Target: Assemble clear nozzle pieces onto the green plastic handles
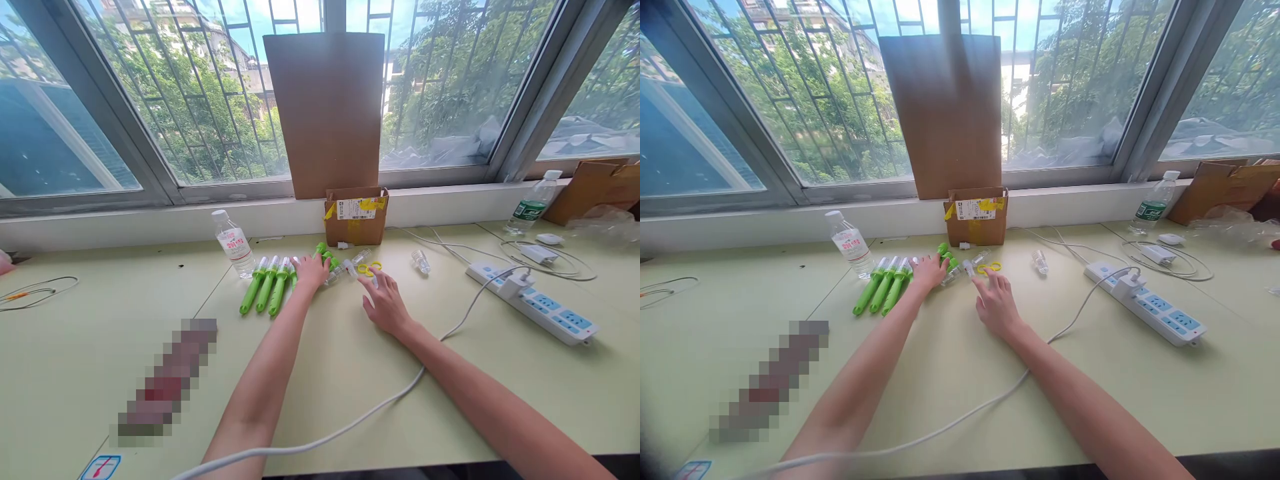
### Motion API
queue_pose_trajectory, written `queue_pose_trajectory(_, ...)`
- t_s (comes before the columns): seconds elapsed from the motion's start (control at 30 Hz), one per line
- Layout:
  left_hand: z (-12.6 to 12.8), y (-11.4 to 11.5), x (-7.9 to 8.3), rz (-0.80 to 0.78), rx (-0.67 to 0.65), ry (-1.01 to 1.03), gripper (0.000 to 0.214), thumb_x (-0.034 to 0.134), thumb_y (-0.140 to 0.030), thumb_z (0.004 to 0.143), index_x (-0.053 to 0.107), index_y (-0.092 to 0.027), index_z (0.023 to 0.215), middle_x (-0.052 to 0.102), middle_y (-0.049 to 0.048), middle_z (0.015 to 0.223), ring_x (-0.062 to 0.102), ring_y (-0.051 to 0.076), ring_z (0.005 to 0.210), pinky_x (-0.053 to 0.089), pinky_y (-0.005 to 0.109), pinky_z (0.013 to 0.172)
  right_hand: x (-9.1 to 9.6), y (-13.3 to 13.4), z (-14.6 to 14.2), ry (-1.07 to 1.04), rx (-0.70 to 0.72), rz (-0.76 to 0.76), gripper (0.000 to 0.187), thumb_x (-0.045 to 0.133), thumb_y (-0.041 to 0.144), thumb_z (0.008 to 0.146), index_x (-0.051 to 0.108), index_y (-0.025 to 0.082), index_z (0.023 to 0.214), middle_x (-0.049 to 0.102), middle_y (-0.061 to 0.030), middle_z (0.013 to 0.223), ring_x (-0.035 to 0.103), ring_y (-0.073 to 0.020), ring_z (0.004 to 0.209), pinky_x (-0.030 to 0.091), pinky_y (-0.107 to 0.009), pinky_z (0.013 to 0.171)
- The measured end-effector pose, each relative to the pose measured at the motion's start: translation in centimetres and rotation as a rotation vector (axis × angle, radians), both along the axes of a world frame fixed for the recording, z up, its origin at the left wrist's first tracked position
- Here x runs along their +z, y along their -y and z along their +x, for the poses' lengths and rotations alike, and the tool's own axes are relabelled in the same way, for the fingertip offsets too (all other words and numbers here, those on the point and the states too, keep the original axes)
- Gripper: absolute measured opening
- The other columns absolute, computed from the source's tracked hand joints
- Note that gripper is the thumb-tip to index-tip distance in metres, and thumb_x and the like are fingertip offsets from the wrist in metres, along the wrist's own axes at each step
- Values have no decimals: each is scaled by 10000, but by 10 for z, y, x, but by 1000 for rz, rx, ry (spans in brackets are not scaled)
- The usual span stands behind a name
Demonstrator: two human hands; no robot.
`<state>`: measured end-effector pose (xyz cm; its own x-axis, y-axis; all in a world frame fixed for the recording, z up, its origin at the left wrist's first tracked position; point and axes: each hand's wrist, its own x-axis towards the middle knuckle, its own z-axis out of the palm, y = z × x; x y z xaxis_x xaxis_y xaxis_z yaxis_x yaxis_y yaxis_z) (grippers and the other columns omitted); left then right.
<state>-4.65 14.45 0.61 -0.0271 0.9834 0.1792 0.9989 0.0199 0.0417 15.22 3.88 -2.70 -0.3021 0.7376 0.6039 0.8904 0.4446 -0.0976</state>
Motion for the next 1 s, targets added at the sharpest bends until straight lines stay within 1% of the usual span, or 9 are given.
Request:
queue_pose_trajectory(0.1,-1,-3,-2,-14,13,5,601,166,-529,918,638,-209,1105,604,181,1170,503,360,1162,140,649,1038,0,0,0,6,-6,-5,415,503,182,819,540,207,1232,384,-145,1334,398,-297,1191,327,-435,1003)
queue_pose_trajectory(0.23,0,-1,-2,27,6,11,536,195,-429,942,670,-197,1033,604,186,1132,520,340,1118,178,625,1026,-1,0,-1,11,-14,-5,412,505,187,819,544,208,1229,385,-144,1333,390,-297,1196,311,-437,1009)
queue_pose_trajectory(0.37,-1,6,2,97,-1,21,467,231,-376,954,654,-208,1058,592,160,1103,523,292,1086,257,535,1012,-1,0,0,9,-23,-8,412,506,190,816,547,215,1225,397,-139,1321,386,-295,1195,288,-448,1016)
queue_pose_trajectory(0.5,-4,17,11,260,4,104,388,281,-298,956,635,-201,1081,569,128,1042,544,253,1023,369,405,918,-2,-1,-1,19,-27,-20,410,510,197,811,554,214,1219,409,-141,1316,386,-302,1192,274,-464,1016)
queue_pose_trajectory(0.6,-5,33,16,332,-92,170,320,337,-240,940,606,-202,1110,563,106,1015,545,226,975,413,330,842,-3,-1,-1,31,-31,-26,406,516,204,808,561,213,1211,420,-145,1309,383,-309,1196,267,-472,1019)
queue_pose_trajectory(0.67,-6,50,16,381,-177,197,311,340,-200,937,598,-207,1111,556,98,1037,541,208,970,416,314,854,-4,-2,-1,39,-36,-29,403,521,205,805,566,210,1206,430,-149,1303,386,-310,1197,264,-475,1022)
queue_pose_trajectory(0.8,-5,88,9,445,-370,197,284,351,-197,938,594,-215,1085,535,102,1094,530,204,1001,428,323,877,-6,-2,-1,41,-43,-27,400,534,202,799,569,220,1198,449,-148,1298,393,-303,1199,262,-484,1023)
queue_pose_trajectory(0.87,-2,104,5,460,-436,199,278,348,-209,940,595,-223,1066,533,102,1100,526,208,1027,432,335,887,-6,-2,-1,40,-50,-26,397,533,203,802,567,224,1198,455,-148,1300,395,-298,1203,258,-490,1026)
queue_pose_trajectory(1.0,5,119,-2,441,-509,187,299,317,-219,948,589,-241,1071,530,102,1117,534,212,1071,442,344,893,-7,-2,0,49,-66,-39,380,521,216,816,567,229,1193,477,-143,1295,397,-291,1213,230,-512,1042)
